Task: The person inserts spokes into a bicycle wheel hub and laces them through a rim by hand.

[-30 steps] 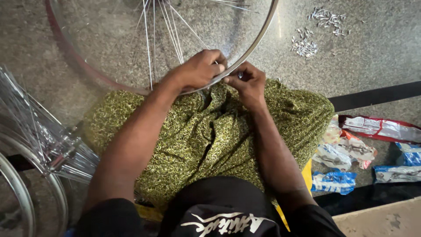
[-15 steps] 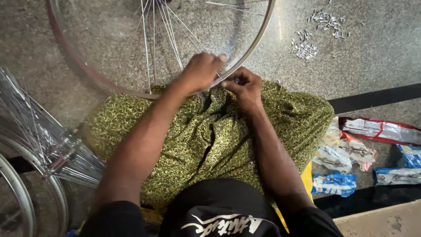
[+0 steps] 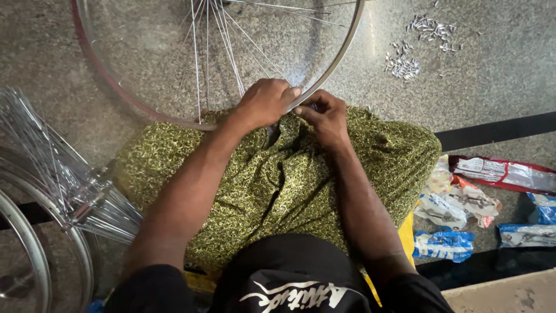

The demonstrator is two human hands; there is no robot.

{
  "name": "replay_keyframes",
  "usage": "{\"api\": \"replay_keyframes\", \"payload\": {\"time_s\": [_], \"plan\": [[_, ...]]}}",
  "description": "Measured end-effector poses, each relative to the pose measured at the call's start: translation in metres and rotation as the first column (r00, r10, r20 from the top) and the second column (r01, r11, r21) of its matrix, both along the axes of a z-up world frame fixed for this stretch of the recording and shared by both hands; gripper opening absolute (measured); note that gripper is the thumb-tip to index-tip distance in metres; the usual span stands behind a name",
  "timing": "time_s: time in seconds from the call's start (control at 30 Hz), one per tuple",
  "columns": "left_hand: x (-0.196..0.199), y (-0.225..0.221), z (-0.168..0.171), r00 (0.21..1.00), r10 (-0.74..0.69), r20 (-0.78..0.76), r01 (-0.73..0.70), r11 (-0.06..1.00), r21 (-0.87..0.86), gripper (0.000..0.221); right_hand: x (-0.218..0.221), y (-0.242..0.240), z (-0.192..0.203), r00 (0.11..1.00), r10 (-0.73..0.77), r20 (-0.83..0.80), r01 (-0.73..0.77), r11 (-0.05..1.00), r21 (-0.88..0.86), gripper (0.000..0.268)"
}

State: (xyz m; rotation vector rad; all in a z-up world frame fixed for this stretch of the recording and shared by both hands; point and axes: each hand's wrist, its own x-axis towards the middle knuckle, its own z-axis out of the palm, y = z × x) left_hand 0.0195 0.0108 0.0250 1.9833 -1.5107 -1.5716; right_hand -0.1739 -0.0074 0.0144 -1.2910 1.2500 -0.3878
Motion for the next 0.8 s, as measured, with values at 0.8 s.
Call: {"api": "replay_keyframes", "payload": {"time_s": [0.8], "plan": [[0.033, 0.05, -0.07, 0.95, -0.298, 0.087, 0.28, 0.943, 0.18, 0.031, 0.053, -0.143, 0.006, 0.903, -0.026, -0.428, -0.42, 0.146, -0.896, 0.041]]}}
